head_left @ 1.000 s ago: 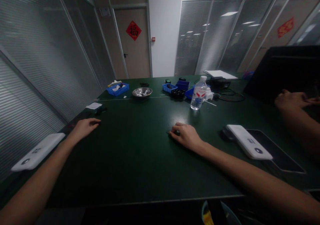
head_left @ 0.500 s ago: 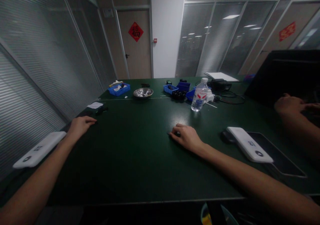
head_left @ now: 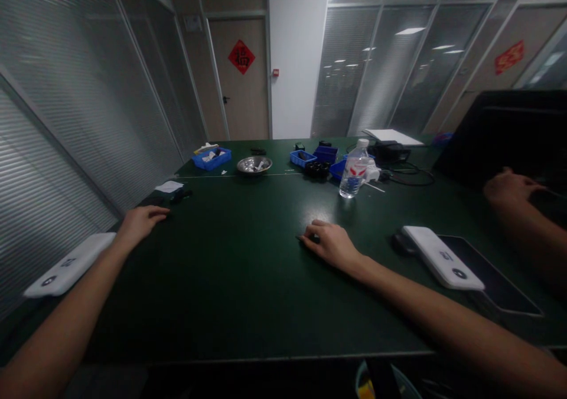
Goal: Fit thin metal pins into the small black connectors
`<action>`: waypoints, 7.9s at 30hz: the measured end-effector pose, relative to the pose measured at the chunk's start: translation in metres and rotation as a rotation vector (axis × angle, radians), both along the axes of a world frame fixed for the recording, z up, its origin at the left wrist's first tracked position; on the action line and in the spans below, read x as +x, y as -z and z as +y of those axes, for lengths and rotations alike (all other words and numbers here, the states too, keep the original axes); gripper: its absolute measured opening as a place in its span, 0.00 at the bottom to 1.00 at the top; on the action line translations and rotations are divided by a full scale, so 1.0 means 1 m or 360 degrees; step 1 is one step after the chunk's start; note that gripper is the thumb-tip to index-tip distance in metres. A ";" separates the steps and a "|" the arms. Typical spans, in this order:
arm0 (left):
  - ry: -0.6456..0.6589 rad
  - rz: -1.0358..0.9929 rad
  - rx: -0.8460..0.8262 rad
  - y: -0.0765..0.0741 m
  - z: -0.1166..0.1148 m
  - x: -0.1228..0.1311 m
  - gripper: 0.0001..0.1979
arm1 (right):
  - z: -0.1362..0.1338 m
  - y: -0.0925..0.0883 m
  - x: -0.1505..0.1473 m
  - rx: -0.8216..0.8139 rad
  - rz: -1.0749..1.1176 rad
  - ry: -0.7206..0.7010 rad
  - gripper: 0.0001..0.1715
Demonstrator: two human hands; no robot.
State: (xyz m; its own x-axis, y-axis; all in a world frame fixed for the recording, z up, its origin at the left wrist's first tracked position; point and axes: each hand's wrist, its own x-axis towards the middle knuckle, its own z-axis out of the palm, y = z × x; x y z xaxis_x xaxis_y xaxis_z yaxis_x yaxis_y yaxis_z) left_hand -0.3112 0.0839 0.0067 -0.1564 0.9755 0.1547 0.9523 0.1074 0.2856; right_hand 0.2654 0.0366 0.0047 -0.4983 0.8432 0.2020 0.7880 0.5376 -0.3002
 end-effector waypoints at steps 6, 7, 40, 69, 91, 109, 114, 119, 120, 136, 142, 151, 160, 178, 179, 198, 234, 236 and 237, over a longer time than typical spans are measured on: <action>-0.0071 -0.0071 -0.0137 -0.001 0.002 -0.011 0.19 | -0.002 -0.002 -0.001 -0.0006 -0.0007 0.0007 0.14; -0.0080 -0.0089 -0.0153 -0.001 0.002 -0.012 0.19 | -0.002 -0.003 -0.001 -0.0014 -0.0010 0.0004 0.14; -0.0068 0.0560 -0.0114 -0.011 -0.011 0.038 0.13 | 0.001 0.003 0.001 0.0027 0.0003 -0.0028 0.14; -0.0198 0.0475 -0.0162 -0.021 -0.017 0.057 0.25 | 0.000 0.000 0.000 0.0018 0.0024 -0.0028 0.13; 0.0160 -0.0088 -0.0037 -0.013 -0.015 0.082 0.14 | 0.000 0.003 -0.001 0.0035 0.0010 -0.0039 0.12; 0.1400 -0.0728 -0.0097 0.013 -0.066 0.313 0.12 | -0.003 0.000 -0.002 -0.0006 0.0027 -0.0061 0.11; 0.1414 -0.0659 -0.0027 0.009 -0.070 0.310 0.12 | -0.007 -0.001 -0.005 -0.0017 0.0078 -0.0140 0.11; 0.1317 -0.0503 0.0053 0.008 -0.072 0.310 0.10 | -0.011 0.000 -0.007 0.0003 0.0082 -0.0178 0.12; 0.1304 -0.0489 0.0066 0.009 -0.072 0.310 0.10 | -0.011 0.000 -0.008 0.0010 0.0079 -0.0186 0.12; 0.1370 -0.0380 0.0054 0.005 -0.075 0.310 0.12 | -0.013 -0.001 -0.010 0.0167 0.0102 -0.0321 0.08; 0.1408 -0.0396 0.0042 0.004 -0.075 0.309 0.12 | -0.012 0.000 -0.010 0.0137 0.0151 -0.0362 0.08; 0.1480 -0.0467 0.0111 0.007 -0.077 0.310 0.12 | -0.016 -0.005 -0.010 0.0081 0.0166 -0.0476 0.07; 0.1525 -0.0718 0.0041 0.001 -0.080 0.309 0.14 | -0.020 -0.004 -0.012 -0.0016 0.0376 -0.0444 0.09; 0.1654 -0.0956 0.0433 0.012 -0.079 0.306 0.12 | -0.032 0.001 -0.022 -0.0177 0.0665 -0.0473 0.08; 0.1644 -0.0982 0.0459 0.012 -0.079 0.306 0.12 | -0.033 0.000 -0.023 -0.0192 0.0693 -0.0462 0.08; 0.1432 -0.0903 0.0068 0.004 -0.085 0.310 0.13 | -0.031 0.003 -0.026 -0.0063 0.0419 -0.0424 0.07; 0.0961 -0.0500 -0.0378 -0.007 -0.057 0.187 0.19 | 0.002 -0.005 0.006 0.0314 -0.0217 -0.0519 0.19; 0.0934 -0.0428 -0.0450 -0.010 -0.052 0.156 0.20 | 0.003 -0.003 0.007 0.0323 -0.0241 -0.0482 0.19; 0.0948 -0.0394 -0.0469 -0.010 -0.051 0.142 0.20 | 0.003 -0.002 0.007 0.0332 -0.0254 -0.0463 0.20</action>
